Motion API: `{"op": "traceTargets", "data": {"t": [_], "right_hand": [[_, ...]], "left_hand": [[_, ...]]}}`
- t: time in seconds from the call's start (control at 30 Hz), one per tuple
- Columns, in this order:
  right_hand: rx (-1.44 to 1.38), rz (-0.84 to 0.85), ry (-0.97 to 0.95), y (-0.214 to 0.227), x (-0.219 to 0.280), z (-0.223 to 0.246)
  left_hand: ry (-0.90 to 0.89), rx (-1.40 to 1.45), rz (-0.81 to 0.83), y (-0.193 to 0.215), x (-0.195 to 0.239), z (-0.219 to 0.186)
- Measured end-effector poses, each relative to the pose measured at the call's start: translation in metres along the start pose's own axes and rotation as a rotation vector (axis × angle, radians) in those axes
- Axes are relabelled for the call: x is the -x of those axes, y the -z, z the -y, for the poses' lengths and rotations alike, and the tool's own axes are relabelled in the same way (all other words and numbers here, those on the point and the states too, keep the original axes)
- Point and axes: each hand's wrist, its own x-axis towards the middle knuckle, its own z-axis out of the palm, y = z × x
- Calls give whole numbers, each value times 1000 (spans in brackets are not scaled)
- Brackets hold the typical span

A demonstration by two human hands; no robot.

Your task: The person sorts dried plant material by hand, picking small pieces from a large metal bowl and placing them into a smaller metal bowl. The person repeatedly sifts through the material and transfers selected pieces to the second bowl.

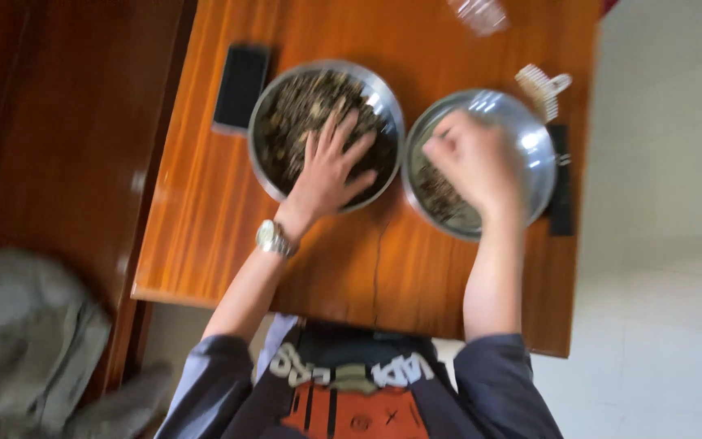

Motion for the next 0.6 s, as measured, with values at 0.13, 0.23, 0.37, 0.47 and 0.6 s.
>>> {"op": "traceTargets", "data": {"t": [0.13, 0.23, 0.37, 0.47, 0.6], "right_hand": [[-94, -55, 95, -62, 9, -14], [-111, -215, 283, -99, 13, -30], [-110, -222, 420, -108, 0, -29], [-131, -210, 428, -106, -12, -25], [-92, -256, 392, -88, -15, -12]], "left_hand": [[-59, -177, 32, -25, 0, 15], [-37, -229, 47, -42, -3, 30], [-81, -335, -2, -48, -2, 42], [-95, -392, -33, -45, 0, 44], [-120, -446, -83, -43, -3, 55]]}}
